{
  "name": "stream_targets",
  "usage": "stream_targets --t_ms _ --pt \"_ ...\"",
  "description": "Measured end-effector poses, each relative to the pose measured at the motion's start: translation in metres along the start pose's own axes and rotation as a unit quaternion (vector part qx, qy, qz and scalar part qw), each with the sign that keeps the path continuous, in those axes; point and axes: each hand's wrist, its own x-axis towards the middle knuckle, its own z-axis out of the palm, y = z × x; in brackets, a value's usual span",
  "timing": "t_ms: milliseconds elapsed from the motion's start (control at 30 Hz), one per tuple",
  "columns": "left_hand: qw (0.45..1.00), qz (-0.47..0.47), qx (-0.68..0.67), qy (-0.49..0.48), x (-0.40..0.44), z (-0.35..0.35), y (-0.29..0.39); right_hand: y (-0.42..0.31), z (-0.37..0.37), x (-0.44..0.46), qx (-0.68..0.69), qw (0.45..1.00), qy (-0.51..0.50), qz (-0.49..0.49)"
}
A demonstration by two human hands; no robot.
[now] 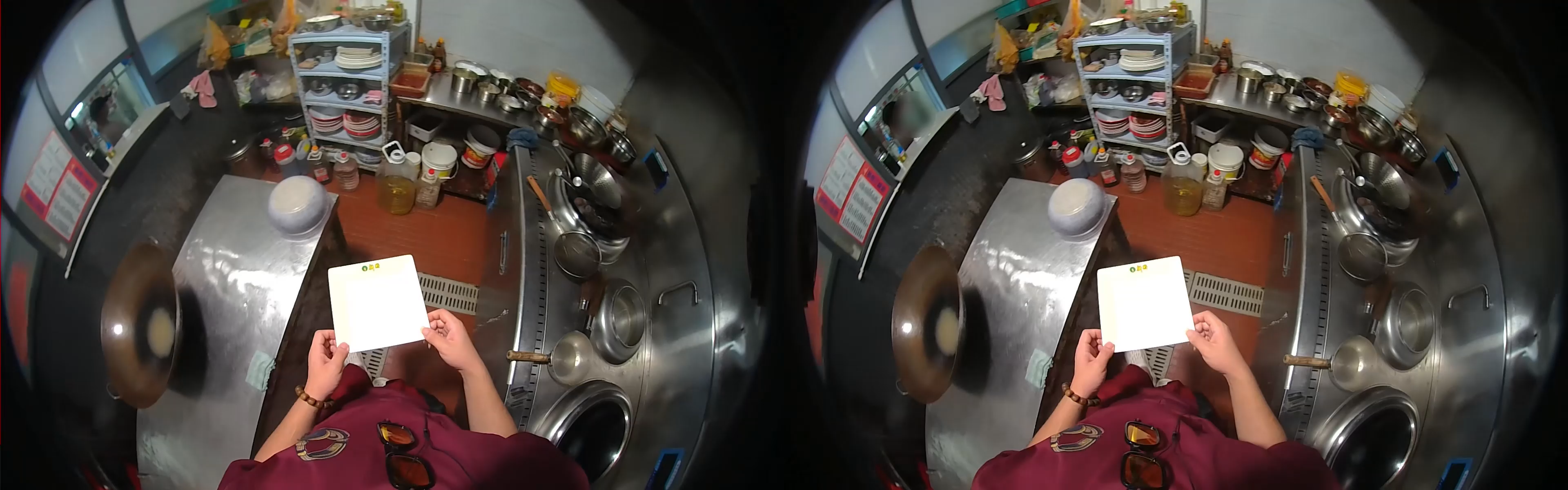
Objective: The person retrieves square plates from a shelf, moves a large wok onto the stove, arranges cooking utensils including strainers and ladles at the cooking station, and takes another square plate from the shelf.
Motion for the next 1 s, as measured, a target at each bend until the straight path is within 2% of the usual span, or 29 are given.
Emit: stream_targets --t_ms 233,433,633,733,1000 --pt "0.998 0.008 0.01 -0.056 0.07 0.022 0.001 -0.017 -0.024 0.026 -0.013 0.998 0.065 -0.011" --pt "0.996 0.015 0.012 -0.086 0.159 0.034 0.004 -0.021 -0.04 0.086 -0.005 0.993 0.116 -0.013" --pt "0.995 0.017 0.026 -0.096 0.261 0.035 0.022 -0.042 -0.048 0.174 -0.016 0.993 0.111 -0.018" --pt "0.994 0.05 0.038 -0.093 0.306 0.034 0.032 -0.05 -0.05 0.217 -0.025 0.994 0.109 -0.016" --pt "0.995 0.035 0.004 -0.094 0.384 0.027 0.055 -0.073 -0.043 0.299 -0.004 0.992 0.126 -0.026"
